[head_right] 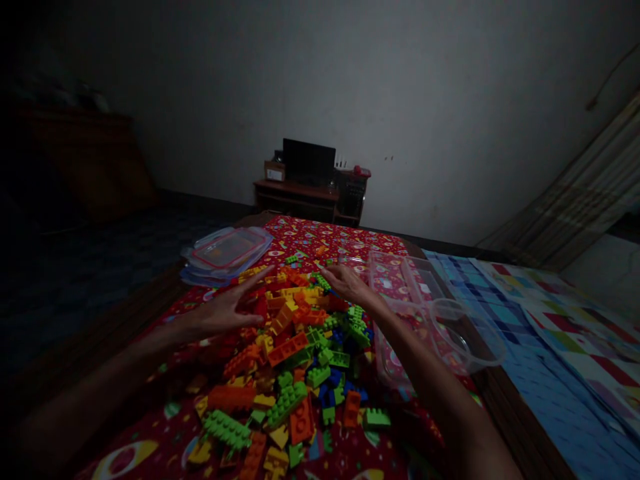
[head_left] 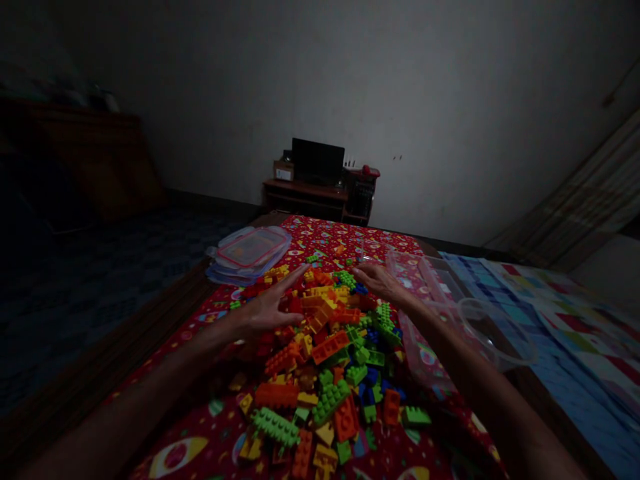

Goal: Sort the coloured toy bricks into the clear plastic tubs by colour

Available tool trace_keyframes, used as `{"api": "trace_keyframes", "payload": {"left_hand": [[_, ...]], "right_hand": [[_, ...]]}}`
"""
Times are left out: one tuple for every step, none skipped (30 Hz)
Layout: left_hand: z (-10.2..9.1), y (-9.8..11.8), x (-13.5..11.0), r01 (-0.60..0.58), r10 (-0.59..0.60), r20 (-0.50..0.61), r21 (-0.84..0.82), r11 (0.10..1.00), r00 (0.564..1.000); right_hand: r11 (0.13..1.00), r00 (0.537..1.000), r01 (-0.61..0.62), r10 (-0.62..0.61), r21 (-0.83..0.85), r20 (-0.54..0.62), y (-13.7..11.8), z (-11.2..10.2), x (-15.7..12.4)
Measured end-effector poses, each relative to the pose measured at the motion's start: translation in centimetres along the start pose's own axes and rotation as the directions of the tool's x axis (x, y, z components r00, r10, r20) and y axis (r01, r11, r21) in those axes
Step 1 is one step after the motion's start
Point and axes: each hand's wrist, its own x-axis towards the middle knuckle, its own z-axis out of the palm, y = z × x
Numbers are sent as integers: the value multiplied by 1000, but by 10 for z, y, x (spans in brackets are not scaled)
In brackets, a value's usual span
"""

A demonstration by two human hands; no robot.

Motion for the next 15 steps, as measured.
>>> {"api": "trace_keyframes", "payload": {"left_hand": [[-8,-13,-13,22,-20,-37,60,998,999],[-14,-27,-26,63,-52,-103,111,992,993],[-19,-43,-39,117,-87,-193,151,982,977],[-22,-59,-51,174,-117,-276,190,966,954],[-22,-75,-60,243,-161,-337,218,945,928],[-19,-88,-68,318,-216,-378,230,920,900],[-15,-98,-72,373,-265,-390,234,898,882],[-8,-104,-74,412,-310,-372,233,881,875],[0,-107,-73,432,-342,-348,226,873,873],[9,-106,-69,432,-354,-324,210,877,877],[17,-102,-63,418,-354,-302,181,890,885],[25,-94,-56,398,-347,-290,137,907,892],[32,-85,-48,374,-339,-289,77,924,895],[37,-74,-40,355,-341,-268,5,935,901],[40,-62,-32,348,-355,-252,-73,935,900]], "right_hand": [[1000,1000,-9,9,-23,8,3,1,-6],[999,1000,-19,20,-37,21,6,3,-11],[999,999,-34,36,-42,38,10,7,-16],[998,997,-55,58,-44,60,13,12,-20],[996,993,-79,82,-46,83,15,17,-22],[994,989,-98,102,-44,107,16,22,-23],[993,985,-111,115,-37,128,16,26,-23],[993,982,-117,119,-22,144,14,29,-22],[993,980,-121,120,-2,161,12,31,-19],[992,976,-123,117,22,183,8,33,-16],[991,972,-127,114,50,204,4,34,-12],[988,969,-132,111,81,222,0,35,-7],[984,967,-136,106,114,233,-5,37,-3],[979,967,-135,97,151,235,-9,40,1],[973,969,-130,85,188,231,-13,44,5]]}}
